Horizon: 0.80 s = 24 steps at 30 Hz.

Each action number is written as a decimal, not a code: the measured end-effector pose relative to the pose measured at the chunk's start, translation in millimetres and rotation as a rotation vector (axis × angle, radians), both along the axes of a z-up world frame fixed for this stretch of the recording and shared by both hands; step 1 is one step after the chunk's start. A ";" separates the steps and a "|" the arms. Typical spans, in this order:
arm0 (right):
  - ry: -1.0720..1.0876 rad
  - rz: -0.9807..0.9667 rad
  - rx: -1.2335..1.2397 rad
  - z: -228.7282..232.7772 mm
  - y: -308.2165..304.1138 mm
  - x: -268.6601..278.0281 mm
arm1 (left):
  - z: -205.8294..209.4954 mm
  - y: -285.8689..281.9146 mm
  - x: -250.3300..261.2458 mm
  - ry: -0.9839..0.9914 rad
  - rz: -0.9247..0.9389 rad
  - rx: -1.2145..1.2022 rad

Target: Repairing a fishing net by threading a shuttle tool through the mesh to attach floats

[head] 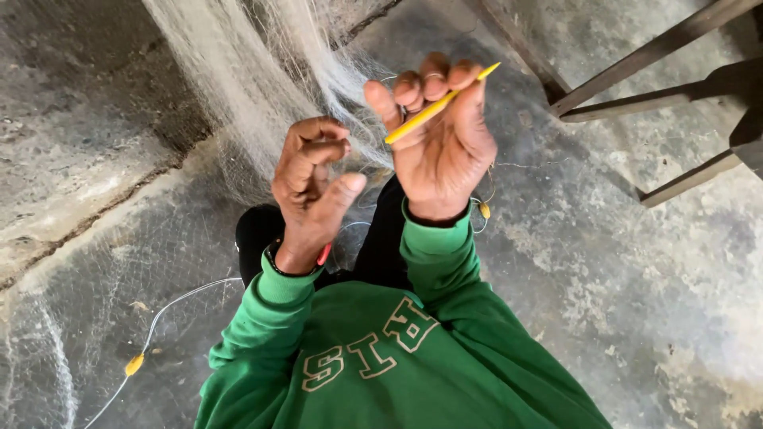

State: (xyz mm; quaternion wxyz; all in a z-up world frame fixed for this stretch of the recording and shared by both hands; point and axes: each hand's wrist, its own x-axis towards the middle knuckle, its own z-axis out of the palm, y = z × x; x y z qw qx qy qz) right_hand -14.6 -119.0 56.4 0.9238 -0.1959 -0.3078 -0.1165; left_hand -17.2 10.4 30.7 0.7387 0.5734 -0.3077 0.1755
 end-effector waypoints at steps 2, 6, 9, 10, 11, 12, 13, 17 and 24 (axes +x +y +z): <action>0.012 0.010 0.016 -1.3 4.8 -0.4 | 8.7 -0.2 0.3 -0.071 0.037 0.066; 0.013 0.067 0.053 -1.6 11.7 -2.1 | 4.0 -3.4 1.7 -0.118 0.013 0.150; -0.005 0.098 0.101 -1.0 13.9 -2.9 | 11.1 -3.2 3.3 -0.151 -0.034 0.170; -0.005 0.094 0.102 1.0 15.1 -1.6 | 16.0 -3.7 2.0 -0.151 -0.038 0.171; -0.056 0.070 0.067 3.0 16.2 -0.3 | 20.7 -4.1 0.6 -0.167 -0.055 0.152; -0.107 0.046 0.031 5.0 17.2 0.9 | 25.5 -4.7 -1.0 -0.184 -0.070 0.132; -0.107 0.044 0.032 7.7 17.6 0.1 | 25.2 -4.5 -1.3 -0.184 -0.073 0.133; -0.166 -0.216 -0.112 13.6 17.3 -2.6 | 22.1 -5.0 -2.3 -0.167 -0.120 0.113; -0.333 -1.023 -0.472 11.2 12.1 -5.3 | 18.3 -1.8 -5.4 -0.015 -0.229 -0.011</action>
